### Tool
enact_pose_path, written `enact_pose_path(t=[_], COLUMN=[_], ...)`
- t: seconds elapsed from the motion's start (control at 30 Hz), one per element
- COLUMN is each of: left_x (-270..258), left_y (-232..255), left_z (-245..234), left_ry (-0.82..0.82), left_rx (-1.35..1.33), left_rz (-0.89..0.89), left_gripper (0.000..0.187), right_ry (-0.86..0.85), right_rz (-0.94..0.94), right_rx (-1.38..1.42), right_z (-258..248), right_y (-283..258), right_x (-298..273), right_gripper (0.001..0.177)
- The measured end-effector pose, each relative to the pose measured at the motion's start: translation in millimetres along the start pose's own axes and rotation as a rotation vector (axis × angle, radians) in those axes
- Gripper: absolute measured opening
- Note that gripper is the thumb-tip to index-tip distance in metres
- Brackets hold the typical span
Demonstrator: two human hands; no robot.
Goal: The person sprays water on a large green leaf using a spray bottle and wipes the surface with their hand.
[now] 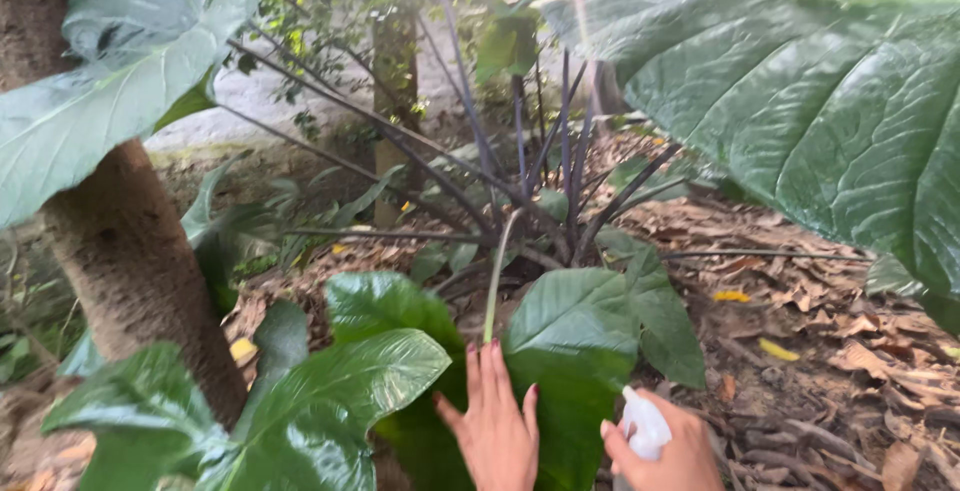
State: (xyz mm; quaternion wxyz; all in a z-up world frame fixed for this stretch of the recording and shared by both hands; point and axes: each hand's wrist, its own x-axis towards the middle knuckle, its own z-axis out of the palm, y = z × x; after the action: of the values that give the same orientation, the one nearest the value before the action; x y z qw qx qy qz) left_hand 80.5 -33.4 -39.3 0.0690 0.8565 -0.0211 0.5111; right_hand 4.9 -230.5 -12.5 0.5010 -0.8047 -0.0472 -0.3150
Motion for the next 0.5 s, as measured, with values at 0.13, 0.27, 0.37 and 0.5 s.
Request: enact_pose_path(t=[0.13,0.27,0.37,0.5], left_x=[-9.3,-15.7,-11.7,-8.2], left_y=[-3.4,-9.3,-11.7,-9.7], left_z=[16.4,20.0,11.3,-11.3], left_ry=[0.089,0.057,-0.006,-0.271], left_rx=[-0.008,0.002,0.0,0.027], left_rz=[-0.087,-0.089,-0.107,-0.159], left_gripper=[0.076,0.077,0.078,0.079], right_ry=[-0.03,-0.02,0.036,0.023], right_rz=[0.1,0.167,0.127,0.179], right_rx=[0.043,0.119,0.163,0.091], right_z=[3.6,6.1,8.3,2.0], right_y=[-1.9,-9.5,-14.4,-16.7], right_x=[-5.1,-5.3,-3.9,-7.7], right_gripper=[0.024,0.028,0.024,0.024])
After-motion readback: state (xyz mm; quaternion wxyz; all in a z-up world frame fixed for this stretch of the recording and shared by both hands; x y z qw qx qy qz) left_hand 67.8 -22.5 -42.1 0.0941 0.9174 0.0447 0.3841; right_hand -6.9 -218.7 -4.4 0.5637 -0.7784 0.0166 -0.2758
